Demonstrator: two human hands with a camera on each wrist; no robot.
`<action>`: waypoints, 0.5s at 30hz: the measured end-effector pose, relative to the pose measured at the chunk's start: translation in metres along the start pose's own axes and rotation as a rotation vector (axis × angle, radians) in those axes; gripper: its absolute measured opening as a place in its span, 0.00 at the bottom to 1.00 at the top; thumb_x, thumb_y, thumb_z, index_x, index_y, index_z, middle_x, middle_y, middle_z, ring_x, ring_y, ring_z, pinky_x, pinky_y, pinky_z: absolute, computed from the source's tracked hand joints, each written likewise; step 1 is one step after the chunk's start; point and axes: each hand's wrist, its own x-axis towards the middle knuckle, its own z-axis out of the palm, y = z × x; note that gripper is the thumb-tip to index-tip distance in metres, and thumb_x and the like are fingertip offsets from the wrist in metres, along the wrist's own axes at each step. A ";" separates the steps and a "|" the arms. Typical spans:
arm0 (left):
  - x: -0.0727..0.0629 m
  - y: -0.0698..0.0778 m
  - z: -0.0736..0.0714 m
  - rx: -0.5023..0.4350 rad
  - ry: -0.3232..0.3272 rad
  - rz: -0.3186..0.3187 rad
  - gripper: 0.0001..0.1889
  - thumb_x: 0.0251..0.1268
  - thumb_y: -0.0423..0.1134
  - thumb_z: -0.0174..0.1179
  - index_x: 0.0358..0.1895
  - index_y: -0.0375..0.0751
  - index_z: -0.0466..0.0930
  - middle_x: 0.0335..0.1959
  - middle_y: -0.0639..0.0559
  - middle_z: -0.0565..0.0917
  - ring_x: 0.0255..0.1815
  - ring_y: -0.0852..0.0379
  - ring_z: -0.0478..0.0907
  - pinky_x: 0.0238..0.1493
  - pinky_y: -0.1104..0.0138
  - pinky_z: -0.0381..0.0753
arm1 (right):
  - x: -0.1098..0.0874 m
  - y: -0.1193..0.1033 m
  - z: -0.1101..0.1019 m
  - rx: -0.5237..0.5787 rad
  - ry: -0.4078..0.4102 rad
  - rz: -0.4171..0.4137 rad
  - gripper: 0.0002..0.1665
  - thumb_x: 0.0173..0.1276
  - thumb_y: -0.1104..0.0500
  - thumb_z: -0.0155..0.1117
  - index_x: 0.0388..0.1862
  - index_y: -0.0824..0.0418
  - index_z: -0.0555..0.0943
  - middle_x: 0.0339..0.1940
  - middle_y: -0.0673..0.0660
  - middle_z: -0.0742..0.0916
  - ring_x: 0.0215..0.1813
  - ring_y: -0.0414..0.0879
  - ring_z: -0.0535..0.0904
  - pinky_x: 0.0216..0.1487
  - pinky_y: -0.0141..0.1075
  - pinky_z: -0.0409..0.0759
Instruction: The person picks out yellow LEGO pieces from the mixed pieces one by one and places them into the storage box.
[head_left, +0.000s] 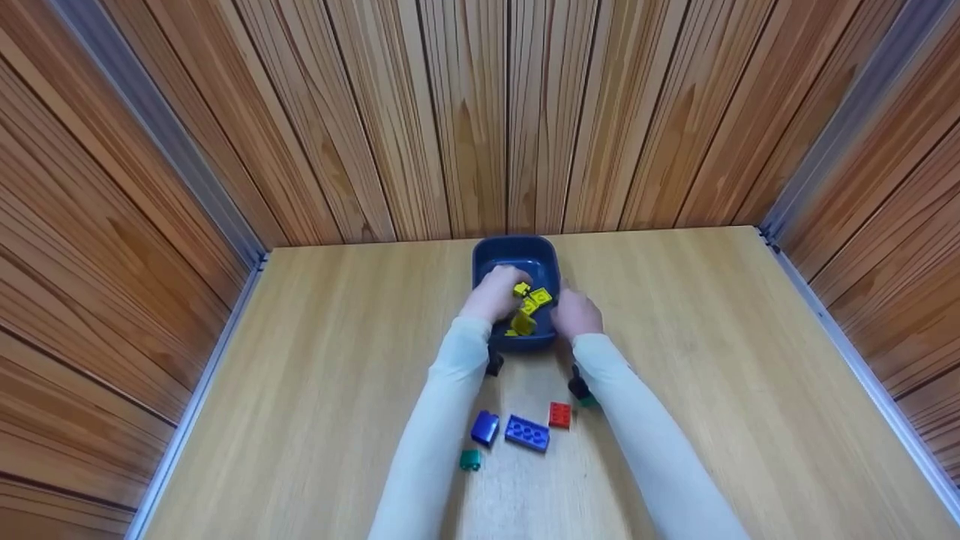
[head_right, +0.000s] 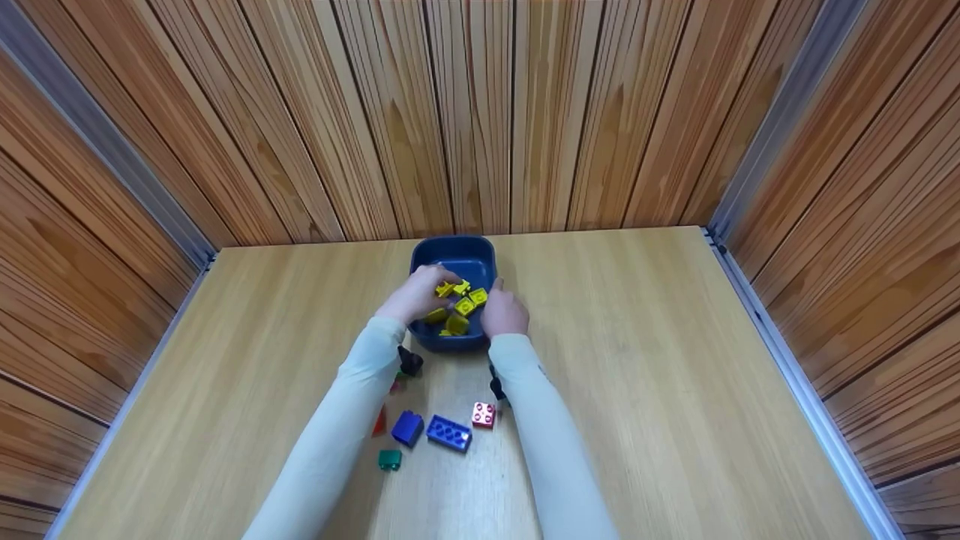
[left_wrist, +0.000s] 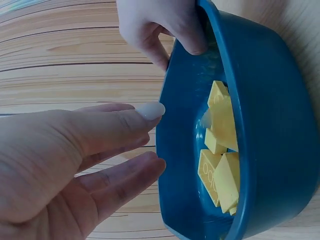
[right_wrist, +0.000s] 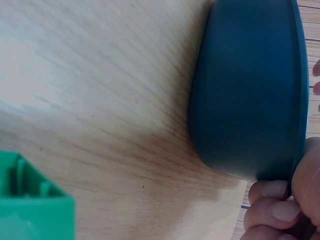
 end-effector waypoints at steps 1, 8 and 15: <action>0.000 0.000 0.000 0.001 0.003 0.004 0.18 0.64 0.30 0.61 0.56 0.46 0.80 0.57 0.51 0.77 0.61 0.52 0.70 0.62 0.57 0.69 | 0.000 0.000 0.000 -0.006 0.006 -0.006 0.36 0.69 0.64 0.53 0.73 0.68 0.56 0.44 0.65 0.84 0.39 0.54 0.81 0.44 0.47 0.80; -0.002 -0.004 0.000 0.021 -0.012 0.011 0.16 0.66 0.34 0.60 0.57 0.43 0.79 0.57 0.48 0.78 0.59 0.53 0.73 0.61 0.58 0.71 | -0.001 -0.002 -0.001 -0.042 0.025 -0.015 0.36 0.68 0.64 0.52 0.73 0.70 0.55 0.38 0.65 0.84 0.33 0.54 0.80 0.36 0.46 0.79; -0.004 -0.009 0.002 0.027 -0.011 0.018 0.11 0.67 0.35 0.59 0.50 0.40 0.83 0.46 0.49 0.83 0.44 0.56 0.79 0.50 0.62 0.79 | -0.001 -0.002 -0.002 -0.029 0.001 0.009 0.37 0.68 0.63 0.53 0.74 0.69 0.54 0.44 0.66 0.84 0.34 0.52 0.79 0.37 0.44 0.79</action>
